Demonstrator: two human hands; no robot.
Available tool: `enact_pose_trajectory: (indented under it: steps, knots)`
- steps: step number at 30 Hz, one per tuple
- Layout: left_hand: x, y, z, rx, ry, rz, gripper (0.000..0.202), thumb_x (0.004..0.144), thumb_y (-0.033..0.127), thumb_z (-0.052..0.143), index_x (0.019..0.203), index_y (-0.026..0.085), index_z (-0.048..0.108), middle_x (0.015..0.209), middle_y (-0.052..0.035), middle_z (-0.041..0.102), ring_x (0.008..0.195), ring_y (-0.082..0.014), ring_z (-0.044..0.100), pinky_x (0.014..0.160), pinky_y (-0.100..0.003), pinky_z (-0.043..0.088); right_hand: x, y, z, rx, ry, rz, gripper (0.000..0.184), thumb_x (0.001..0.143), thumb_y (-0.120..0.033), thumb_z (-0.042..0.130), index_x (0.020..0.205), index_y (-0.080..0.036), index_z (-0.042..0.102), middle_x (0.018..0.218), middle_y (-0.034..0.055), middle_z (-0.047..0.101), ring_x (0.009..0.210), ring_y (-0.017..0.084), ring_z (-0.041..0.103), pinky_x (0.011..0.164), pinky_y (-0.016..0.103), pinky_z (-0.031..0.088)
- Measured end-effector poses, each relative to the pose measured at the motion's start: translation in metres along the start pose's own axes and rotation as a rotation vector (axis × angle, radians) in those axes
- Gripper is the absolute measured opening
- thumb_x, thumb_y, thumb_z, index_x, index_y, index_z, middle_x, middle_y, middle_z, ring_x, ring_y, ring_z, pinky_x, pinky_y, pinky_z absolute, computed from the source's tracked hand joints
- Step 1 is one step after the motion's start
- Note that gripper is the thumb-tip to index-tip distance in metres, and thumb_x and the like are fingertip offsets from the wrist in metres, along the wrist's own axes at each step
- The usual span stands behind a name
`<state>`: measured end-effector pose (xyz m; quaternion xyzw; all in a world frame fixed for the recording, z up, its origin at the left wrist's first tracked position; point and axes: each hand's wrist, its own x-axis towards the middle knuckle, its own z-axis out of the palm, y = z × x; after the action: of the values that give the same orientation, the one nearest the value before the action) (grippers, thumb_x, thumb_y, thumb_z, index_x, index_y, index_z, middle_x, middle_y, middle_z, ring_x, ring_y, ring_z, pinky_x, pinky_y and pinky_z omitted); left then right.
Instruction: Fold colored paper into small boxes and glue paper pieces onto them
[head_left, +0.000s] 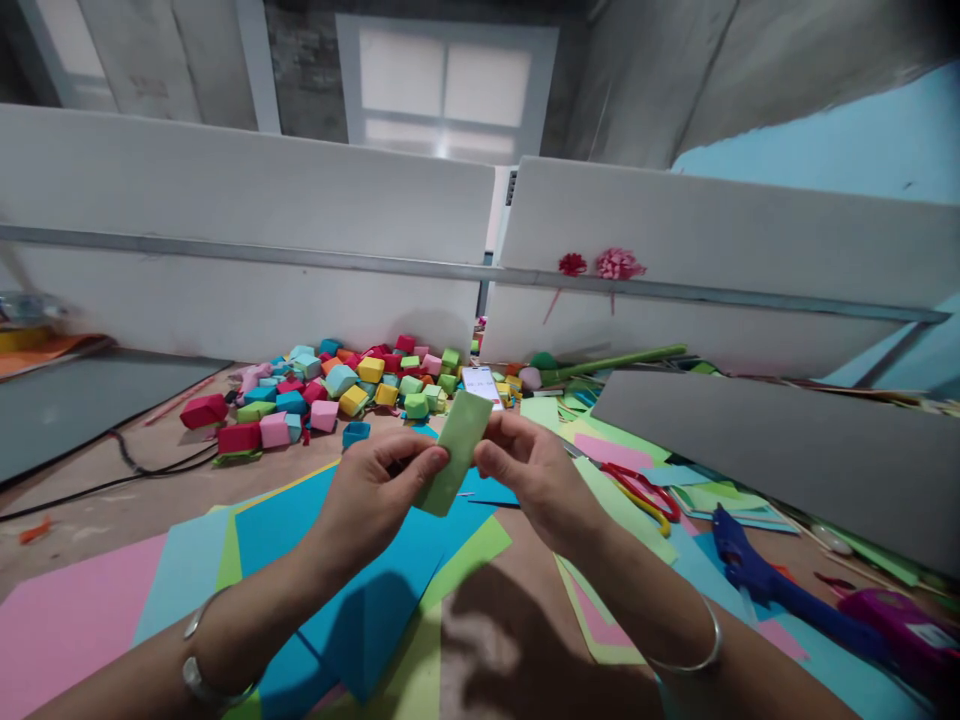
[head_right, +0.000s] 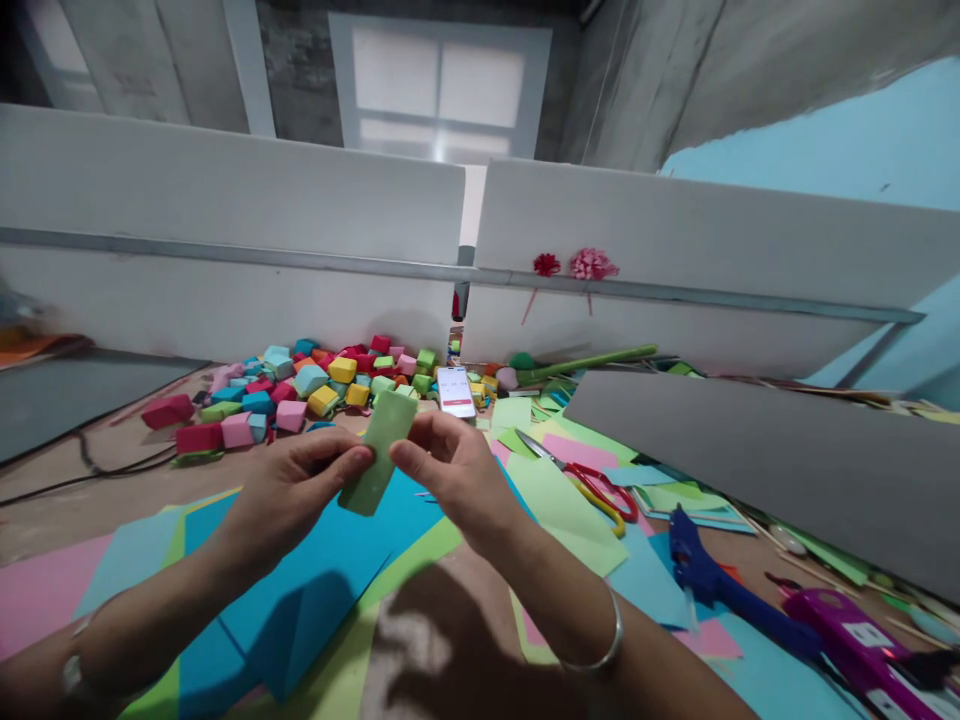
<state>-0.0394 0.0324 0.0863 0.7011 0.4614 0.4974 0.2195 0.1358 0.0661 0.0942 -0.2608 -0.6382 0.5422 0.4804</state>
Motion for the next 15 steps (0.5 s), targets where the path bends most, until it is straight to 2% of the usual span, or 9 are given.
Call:
enact_pose_trajectory:
  steps: [4,8,10,13,15]
  knots:
    - [-0.003,-0.004,0.006,-0.018,0.014,-0.014,0.025,0.083,0.035,0.056,0.070,0.017,0.068,0.065,-0.0017,0.060,0.063,-0.0149,0.053,0.055,-0.024,0.042,-0.003,0.007,0.006,-0.051,0.124,-0.049,0.029,0.074,-0.045,0.074,0.075,-0.017,0.065,0.070,0.0003,0.058,0.068,0.013,0.052,0.063,0.027,0.043]
    - [-0.003,-0.005,0.007,-0.032,-0.068,-0.047,0.027,0.083,0.034,0.057,0.065,0.018,0.066,0.065,-0.0016,0.061,0.062,-0.0150,0.055,0.055,-0.025,0.043,-0.003,0.012,0.004,-0.132,0.189,-0.081,0.023,0.075,-0.038,0.073,0.072,-0.016,0.067,0.067,-0.0001,0.058,0.063,0.012,0.051,0.060,0.028,0.041]
    - [-0.001,-0.004,0.005,-0.044,-0.109,-0.066,0.022,0.083,0.036,0.058,0.076,0.019,0.070,0.069,-0.0019,0.064,0.064,-0.0156,0.056,0.056,-0.026,0.044,-0.003,0.013,0.004,-0.156,0.178,-0.079,0.021,0.076,-0.036,0.072,0.070,-0.016,0.068,0.067,0.0001,0.058,0.063,0.013,0.050,0.060,0.028,0.040]
    - [0.000,-0.001,0.001,-0.113,-0.059,-0.076,0.026,0.081,0.038,0.063,0.098,0.020,0.069,0.083,-0.0037,0.068,0.073,-0.0179,0.061,0.063,-0.029,0.048,-0.005,0.014,0.007,-0.260,0.135,-0.128,0.019,0.076,-0.033,0.073,0.069,-0.016,0.068,0.067,0.0004,0.058,0.064,0.013,0.050,0.060,0.028,0.040]
    - [-0.001,0.001,-0.002,-0.142,0.009,-0.040,0.020,0.079,0.034,0.066,0.091,0.019,0.071,0.085,-0.0048,0.069,0.079,-0.0193,0.062,0.069,-0.031,0.050,-0.006,0.014,0.010,-0.354,0.107,-0.179,0.019,0.077,-0.032,0.071,0.068,-0.016,0.068,0.066,0.0001,0.058,0.064,0.013,0.049,0.060,0.028,0.039]
